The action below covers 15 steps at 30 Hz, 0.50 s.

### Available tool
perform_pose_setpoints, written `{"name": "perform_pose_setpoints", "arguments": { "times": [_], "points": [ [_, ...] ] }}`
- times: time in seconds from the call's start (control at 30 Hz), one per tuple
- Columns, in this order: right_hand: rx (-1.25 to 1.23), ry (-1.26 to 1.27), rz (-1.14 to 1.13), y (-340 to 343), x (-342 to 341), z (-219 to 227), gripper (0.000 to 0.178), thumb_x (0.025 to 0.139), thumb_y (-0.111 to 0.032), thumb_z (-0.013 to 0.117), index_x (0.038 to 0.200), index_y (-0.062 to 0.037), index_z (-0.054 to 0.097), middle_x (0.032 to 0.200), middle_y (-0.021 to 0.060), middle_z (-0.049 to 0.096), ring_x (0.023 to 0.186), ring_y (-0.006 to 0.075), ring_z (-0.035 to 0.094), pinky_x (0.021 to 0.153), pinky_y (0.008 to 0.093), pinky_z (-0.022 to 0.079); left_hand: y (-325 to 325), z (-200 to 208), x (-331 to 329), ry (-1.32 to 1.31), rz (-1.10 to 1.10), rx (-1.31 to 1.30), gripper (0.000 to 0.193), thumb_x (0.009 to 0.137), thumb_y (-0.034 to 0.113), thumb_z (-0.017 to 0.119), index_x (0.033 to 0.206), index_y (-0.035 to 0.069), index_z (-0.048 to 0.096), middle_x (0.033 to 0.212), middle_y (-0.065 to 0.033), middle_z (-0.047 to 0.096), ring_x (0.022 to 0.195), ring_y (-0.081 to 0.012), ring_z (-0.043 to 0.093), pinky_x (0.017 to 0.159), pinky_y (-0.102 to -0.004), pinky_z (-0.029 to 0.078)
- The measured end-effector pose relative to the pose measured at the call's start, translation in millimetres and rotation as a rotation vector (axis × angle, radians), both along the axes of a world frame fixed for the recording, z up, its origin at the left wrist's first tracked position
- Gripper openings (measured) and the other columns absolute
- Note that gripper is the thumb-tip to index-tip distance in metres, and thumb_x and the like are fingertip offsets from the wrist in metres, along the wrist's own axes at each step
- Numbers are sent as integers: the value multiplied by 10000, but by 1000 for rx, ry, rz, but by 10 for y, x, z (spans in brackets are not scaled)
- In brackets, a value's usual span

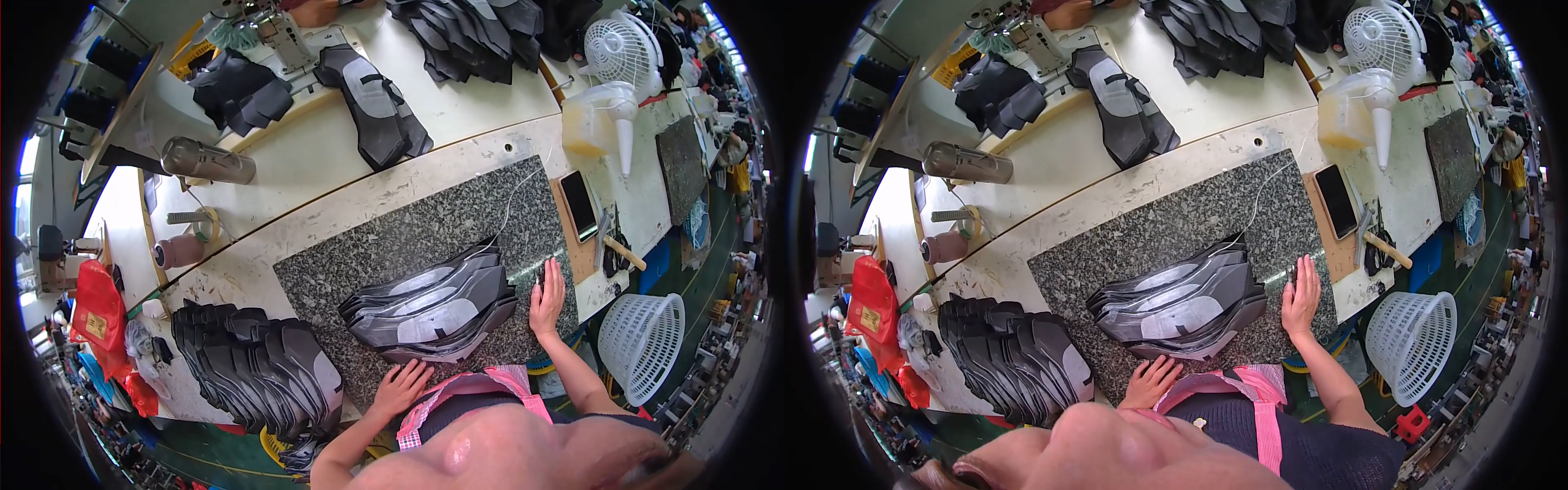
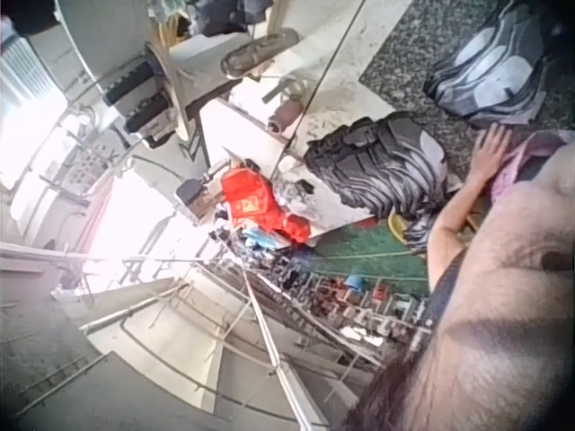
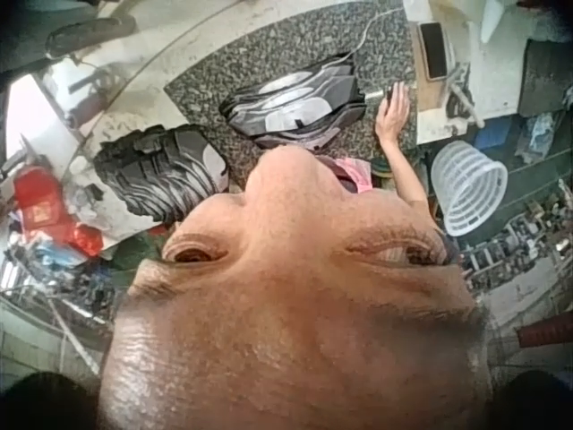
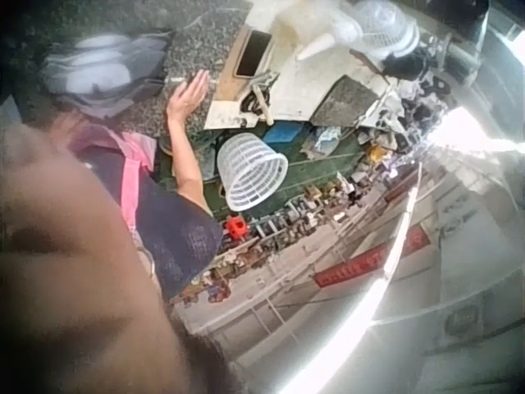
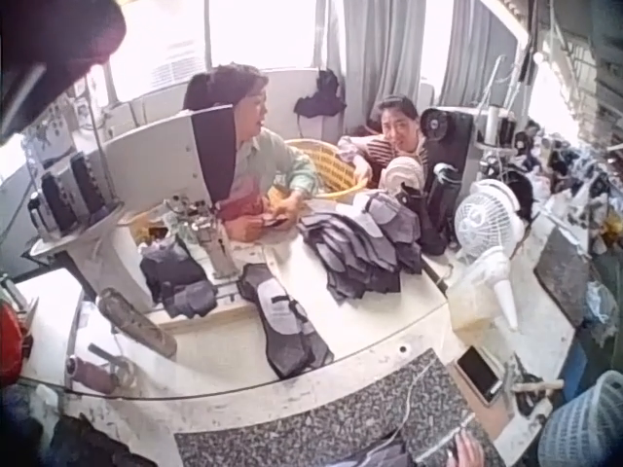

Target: The recorder is organizing stacks of shoe upper components and using a hammer to flatten edges or joints at a factory workstation.

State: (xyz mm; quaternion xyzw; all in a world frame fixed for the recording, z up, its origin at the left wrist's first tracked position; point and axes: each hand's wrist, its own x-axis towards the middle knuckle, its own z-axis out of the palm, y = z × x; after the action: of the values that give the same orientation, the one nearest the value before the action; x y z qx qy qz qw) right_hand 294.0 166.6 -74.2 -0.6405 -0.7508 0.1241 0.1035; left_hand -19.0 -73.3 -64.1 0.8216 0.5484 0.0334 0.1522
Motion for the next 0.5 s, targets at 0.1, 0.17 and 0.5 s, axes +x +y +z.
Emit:
{"name": "perform_pose_setpoints", "arguments": {
  "times": [0.1, 0.17, 0.5],
  "points": [
    [-10, -7, 0, -4, 13, 4, 556, 983, -229, 420, 1494, -24, 340, 1545, 152, 348, 1444, 330, 291, 1167, 460, 206, -10, 7, -9, 0, -22, -45, 524, 933, 414, 562, 1428, 254, 497, 1451, 30, 490, 1383, -134, 386, 1145, -401, 205],
    [-2, -16, 1, 0, 19, -16, 553, 981, -227, 421, 1490, -22, 350, 1539, 155, 358, 1438, 335, 301, 1163, 461, 214, -12, 11, -12, -15, -25, -72, 520, 934, 415, 559, 1426, 256, 499, 1452, 31, 489, 1382, -133, 387, 1142, -398, 207],
    [21, -4, -6, 11, 13, 4, 512, 972, -205, 427, 1447, -15, 410, 1477, 163, 425, 1398, 348, 358, 1141, 457, 254, -68, -39, 14, -102, 30, -93, 489, 945, 357, 539, 1425, 269, 502, 1451, 36, 489, 1382, -127, 383, 1141, -390, 203]
  ]
}}
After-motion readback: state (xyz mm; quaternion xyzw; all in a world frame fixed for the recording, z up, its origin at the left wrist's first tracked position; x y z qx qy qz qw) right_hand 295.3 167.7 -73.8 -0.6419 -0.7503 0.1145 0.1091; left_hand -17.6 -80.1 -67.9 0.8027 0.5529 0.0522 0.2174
